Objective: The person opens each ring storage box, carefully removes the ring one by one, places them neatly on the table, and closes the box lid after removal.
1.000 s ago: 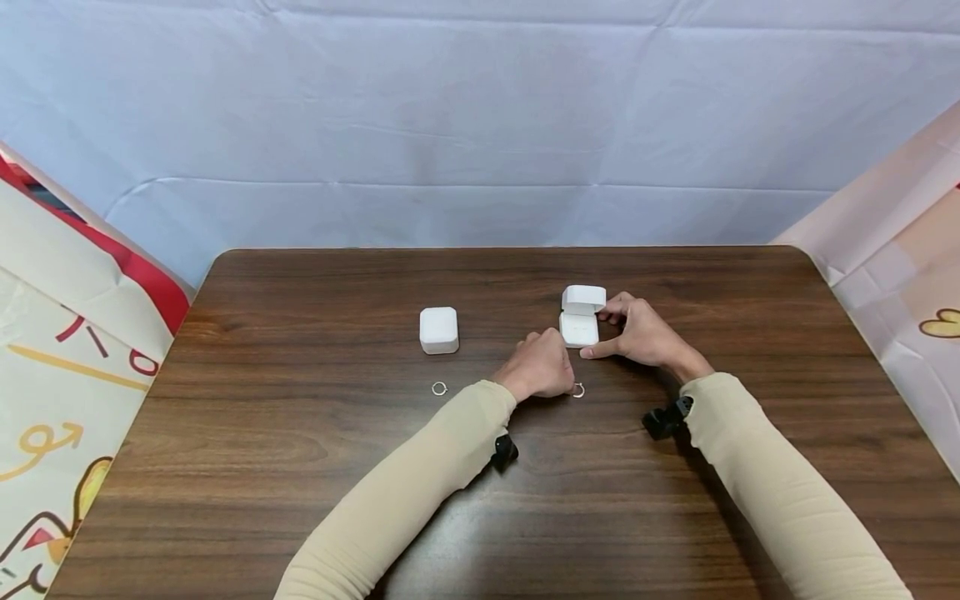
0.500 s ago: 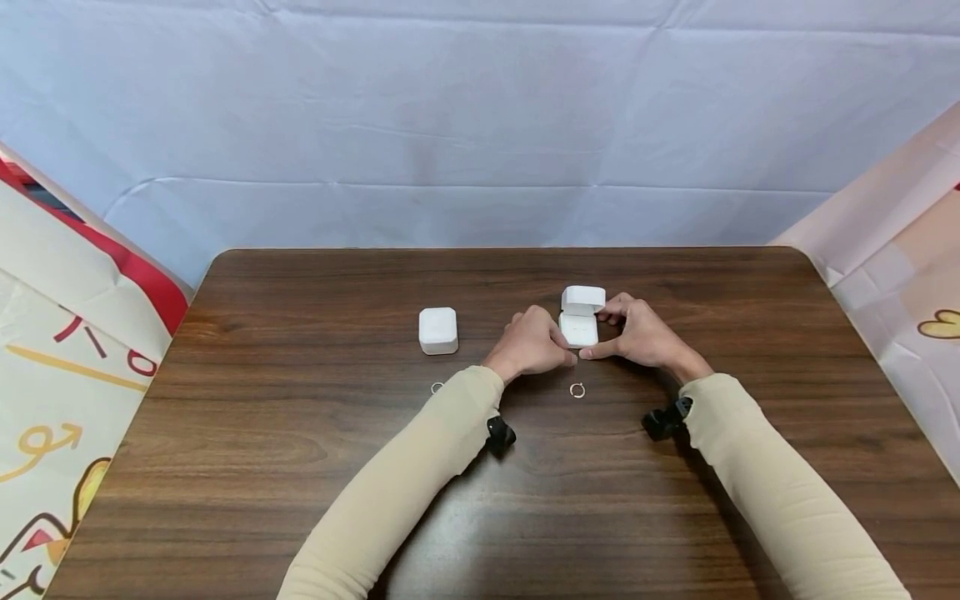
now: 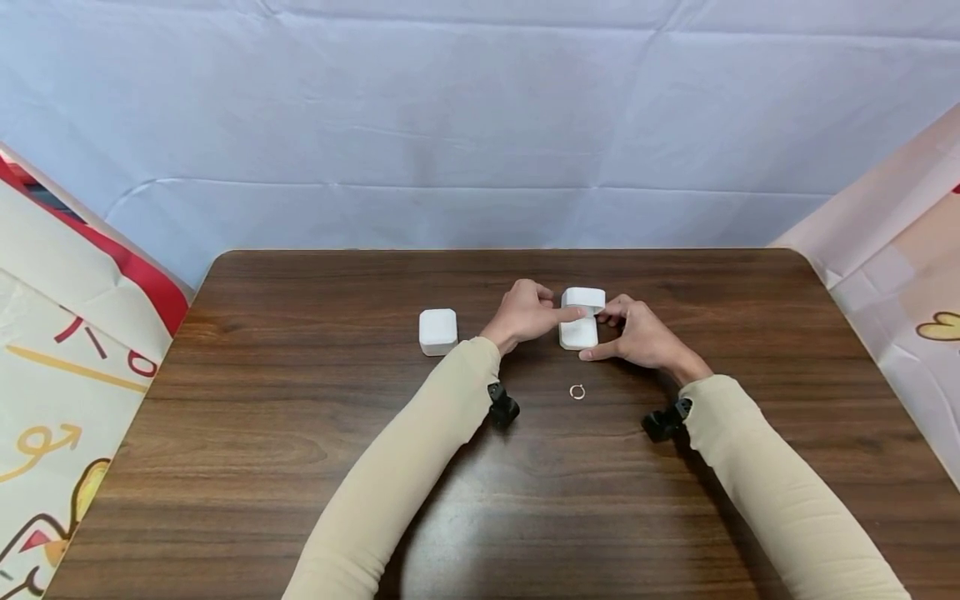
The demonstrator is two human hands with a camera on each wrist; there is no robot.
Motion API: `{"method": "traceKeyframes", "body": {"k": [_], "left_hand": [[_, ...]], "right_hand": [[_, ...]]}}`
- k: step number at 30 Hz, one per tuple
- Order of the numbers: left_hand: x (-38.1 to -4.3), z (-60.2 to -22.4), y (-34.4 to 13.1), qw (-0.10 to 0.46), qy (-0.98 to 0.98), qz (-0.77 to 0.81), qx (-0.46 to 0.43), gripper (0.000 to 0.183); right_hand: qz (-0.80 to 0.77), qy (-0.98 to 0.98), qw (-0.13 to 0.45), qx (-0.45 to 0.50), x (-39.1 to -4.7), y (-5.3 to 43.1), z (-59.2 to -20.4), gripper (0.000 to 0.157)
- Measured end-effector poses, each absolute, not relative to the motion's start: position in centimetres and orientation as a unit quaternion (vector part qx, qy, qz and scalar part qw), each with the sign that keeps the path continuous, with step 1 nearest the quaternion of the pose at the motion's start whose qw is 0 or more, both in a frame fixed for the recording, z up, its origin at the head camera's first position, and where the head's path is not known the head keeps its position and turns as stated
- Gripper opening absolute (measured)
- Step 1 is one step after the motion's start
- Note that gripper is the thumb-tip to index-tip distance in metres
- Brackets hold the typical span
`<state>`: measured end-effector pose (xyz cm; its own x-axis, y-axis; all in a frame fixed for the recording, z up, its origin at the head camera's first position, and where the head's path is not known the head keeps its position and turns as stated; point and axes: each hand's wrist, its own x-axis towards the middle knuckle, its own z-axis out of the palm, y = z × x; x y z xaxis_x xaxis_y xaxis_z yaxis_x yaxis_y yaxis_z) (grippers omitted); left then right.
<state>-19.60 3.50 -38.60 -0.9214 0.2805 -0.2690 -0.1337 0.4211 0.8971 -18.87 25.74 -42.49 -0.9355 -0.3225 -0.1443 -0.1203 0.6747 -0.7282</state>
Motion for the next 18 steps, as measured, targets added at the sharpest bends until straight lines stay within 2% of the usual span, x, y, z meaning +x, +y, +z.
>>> {"method": "traceKeyframes", "body": {"k": [4, 12, 18], "left_hand": [[-20.4, -38.7, 3.8, 0.222, 0.804, 0.550, 0.023, 0.072], [-21.1, -39.0, 4.5, 0.269, 0.780, 0.565, 0.001, 0.067], [-21.3, -39.5, 4.9, 0.272, 0.765, 0.584, 0.009, 0.053]], "right_hand": [[-0.384, 0.905, 0.129, -0.127, -18.9, 25.8, -42.6, 0.052], [-0.391, 0.902, 0.124, -0.132, -19.0, 25.7, -42.7, 0.051], [-0.390, 0.903, 0.120, -0.134, -18.9, 25.8, -42.7, 0.051]]}}
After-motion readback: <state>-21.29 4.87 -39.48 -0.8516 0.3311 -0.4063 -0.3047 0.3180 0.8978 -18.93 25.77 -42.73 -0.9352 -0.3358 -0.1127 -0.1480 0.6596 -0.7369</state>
